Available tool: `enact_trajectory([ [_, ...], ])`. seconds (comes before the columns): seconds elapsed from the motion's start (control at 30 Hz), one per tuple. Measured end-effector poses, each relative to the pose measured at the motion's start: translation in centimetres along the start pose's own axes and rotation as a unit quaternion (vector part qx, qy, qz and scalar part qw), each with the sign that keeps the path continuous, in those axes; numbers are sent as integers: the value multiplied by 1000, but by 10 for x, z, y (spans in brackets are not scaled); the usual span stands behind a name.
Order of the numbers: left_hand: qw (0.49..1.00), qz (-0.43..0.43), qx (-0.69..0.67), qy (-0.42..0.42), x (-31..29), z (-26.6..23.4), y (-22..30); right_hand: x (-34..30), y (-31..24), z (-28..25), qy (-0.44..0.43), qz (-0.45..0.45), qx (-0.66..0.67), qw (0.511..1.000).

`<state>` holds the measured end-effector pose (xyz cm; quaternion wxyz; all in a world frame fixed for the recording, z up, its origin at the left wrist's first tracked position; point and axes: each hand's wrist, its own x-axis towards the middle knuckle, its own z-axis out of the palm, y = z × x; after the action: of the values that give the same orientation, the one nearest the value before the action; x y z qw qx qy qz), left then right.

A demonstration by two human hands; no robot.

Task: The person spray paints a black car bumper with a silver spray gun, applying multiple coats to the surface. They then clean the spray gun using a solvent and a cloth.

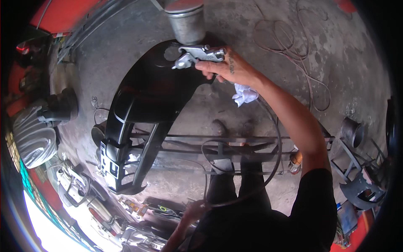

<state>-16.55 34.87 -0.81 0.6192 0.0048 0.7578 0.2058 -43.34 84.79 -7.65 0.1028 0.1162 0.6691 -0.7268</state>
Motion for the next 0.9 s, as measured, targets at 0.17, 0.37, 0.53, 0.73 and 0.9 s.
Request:
enact_trajectory([
  [0.17, 999, 40, -11, 9, 2, -4, 32, 23, 10, -32, 20, -45, -20, 999],
  [0.37, 997, 26, -51, 46, 4, -3, 54, 76, 114, -125, 223, 79, -86, 968],
  [0.53, 993, 21, -103, 45, 3, 5, 42, 88, 197, -193, 371, 119, -288, 875],
  [0.73, 993, 69, -81, 56, 2, 19, -18, 72, 42, -73, 239, 59, -175, 953],
  [0.9, 990, 66, -116, 39, 4, 35, -68, 59, -62, 45, 85, 3, -172, 981],
])
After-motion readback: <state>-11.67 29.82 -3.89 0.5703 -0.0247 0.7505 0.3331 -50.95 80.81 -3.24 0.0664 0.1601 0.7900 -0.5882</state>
